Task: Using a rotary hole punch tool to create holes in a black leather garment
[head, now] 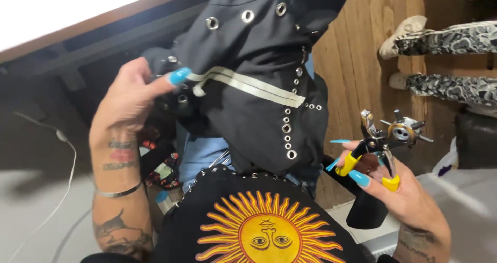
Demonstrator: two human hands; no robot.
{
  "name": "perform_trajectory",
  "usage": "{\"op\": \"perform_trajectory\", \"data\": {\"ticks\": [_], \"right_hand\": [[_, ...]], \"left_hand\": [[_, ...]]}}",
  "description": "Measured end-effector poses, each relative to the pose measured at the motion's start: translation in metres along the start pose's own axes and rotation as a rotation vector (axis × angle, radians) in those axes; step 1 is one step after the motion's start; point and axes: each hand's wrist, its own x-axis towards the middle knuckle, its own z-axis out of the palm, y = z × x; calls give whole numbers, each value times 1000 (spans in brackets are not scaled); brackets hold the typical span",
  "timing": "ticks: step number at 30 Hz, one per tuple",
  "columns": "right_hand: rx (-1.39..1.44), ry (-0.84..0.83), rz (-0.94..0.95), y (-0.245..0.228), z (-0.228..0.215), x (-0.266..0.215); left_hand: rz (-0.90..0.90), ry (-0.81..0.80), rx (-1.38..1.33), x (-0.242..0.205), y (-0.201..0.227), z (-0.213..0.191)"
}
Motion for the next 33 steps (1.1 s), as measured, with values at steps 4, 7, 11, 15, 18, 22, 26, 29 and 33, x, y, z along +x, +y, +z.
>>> {"op": "perform_trajectory", "data": {"ticks": [4, 7, 11, 15, 18, 22, 26, 29, 33], "right_hand": [[127, -73, -102, 8, 4, 3], [-299, -9, -94, -8, -1, 4], [-936, 269, -317, -32, -3, 9], [-1131, 308, -663, -50, -2, 15], [-877, 258, -398, -53, 12, 16], [-73, -96, -128, -35, 37, 18], [445, -294, -152, -19, 54, 20], [567, -351, -133, -22, 66, 16], [727, -465, -118, -28, 81, 9]], "left_hand": [[49, -283, -164, -28, 29, 7], [161, -370, -248, -41, 33, 0], [117, -358, 281, -51, 60, -17], [516, -529, -208, -62, 56, -19], [372, -477, -534, -69, 45, -14], [286, -624, -616, -70, 32, -2], [288, -758, -717, -78, 23, 15], [254, -845, -749, -72, 14, 38], [209, -947, -808, -72, 6, 79]]}}
